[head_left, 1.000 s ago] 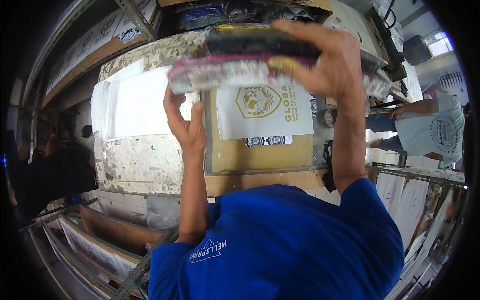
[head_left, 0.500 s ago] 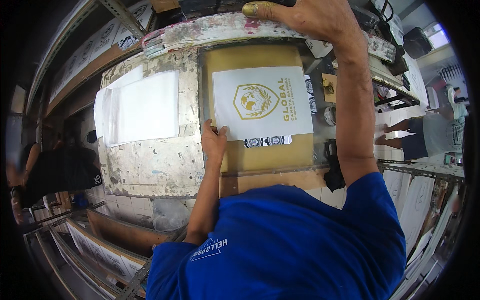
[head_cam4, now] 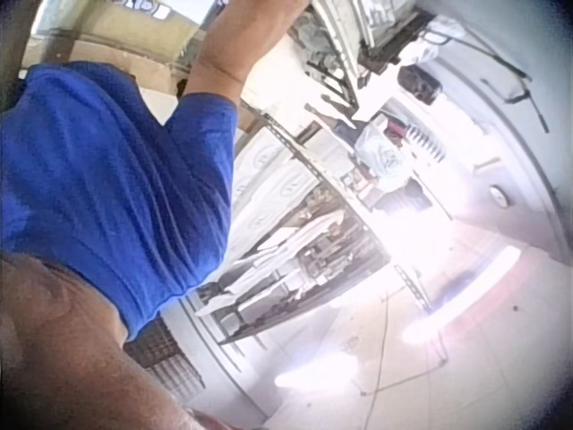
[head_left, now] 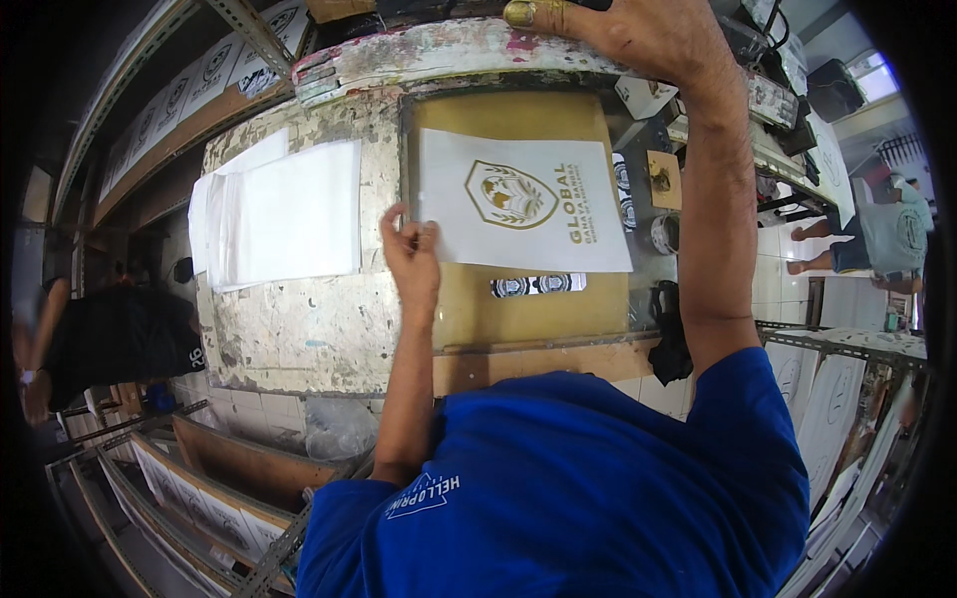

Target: The person performs screen printing by placing sheets of paper onto a board, lowering a mesh screen, and using a squeegee to spread ink across the surface. They lift the screen and set the printed paper aside before repeating the steps.

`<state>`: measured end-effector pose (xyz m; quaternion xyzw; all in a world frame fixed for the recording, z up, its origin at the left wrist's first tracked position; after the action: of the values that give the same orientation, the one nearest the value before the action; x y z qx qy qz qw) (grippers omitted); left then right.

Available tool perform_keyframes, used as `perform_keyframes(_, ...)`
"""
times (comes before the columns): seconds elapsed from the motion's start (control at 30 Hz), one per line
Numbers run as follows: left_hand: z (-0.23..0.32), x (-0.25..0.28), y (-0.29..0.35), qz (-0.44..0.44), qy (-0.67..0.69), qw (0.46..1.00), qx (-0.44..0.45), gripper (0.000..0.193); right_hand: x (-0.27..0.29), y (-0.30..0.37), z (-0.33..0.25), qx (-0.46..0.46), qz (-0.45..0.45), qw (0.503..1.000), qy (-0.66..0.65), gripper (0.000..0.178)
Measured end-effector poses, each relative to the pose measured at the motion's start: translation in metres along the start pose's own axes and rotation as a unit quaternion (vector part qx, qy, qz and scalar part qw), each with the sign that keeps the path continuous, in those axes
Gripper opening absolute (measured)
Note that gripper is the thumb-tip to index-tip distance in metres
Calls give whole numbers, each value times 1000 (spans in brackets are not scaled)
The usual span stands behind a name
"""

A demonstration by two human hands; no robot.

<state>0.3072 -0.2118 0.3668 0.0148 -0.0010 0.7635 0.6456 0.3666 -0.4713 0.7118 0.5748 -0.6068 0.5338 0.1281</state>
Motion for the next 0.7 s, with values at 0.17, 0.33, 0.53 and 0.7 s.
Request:
perform_keyframes(0.17,24,81,-26,64,-36,997,34,55,0,-3,1,1,0,1000,9,55)
perform_keyframes(0.33,0,231,-39,177,-47,983,-3,53,0,-1,0,-29,5,999,11,55)
perform_keyframes(0.53,-25,397,-21,295,-74,952,-37,55,0,0,4,22,32,999,-3,56)
perform_keyframes(0.7,-54,485,12,396,-95,913,-20,57,-1,-2,1,15,27,999,-28,55)
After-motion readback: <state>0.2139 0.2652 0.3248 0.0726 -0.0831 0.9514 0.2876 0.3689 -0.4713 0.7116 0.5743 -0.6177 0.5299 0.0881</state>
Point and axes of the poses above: each hand's wrist, its own y-axis away from the middle knuckle, its own x-axis out of the back of the hand, z = x × y, the point moved 9 cm from there along -y, towards the middle knuckle, and after that the axes turned 3 degrees about -y, right-handed, at the moved point
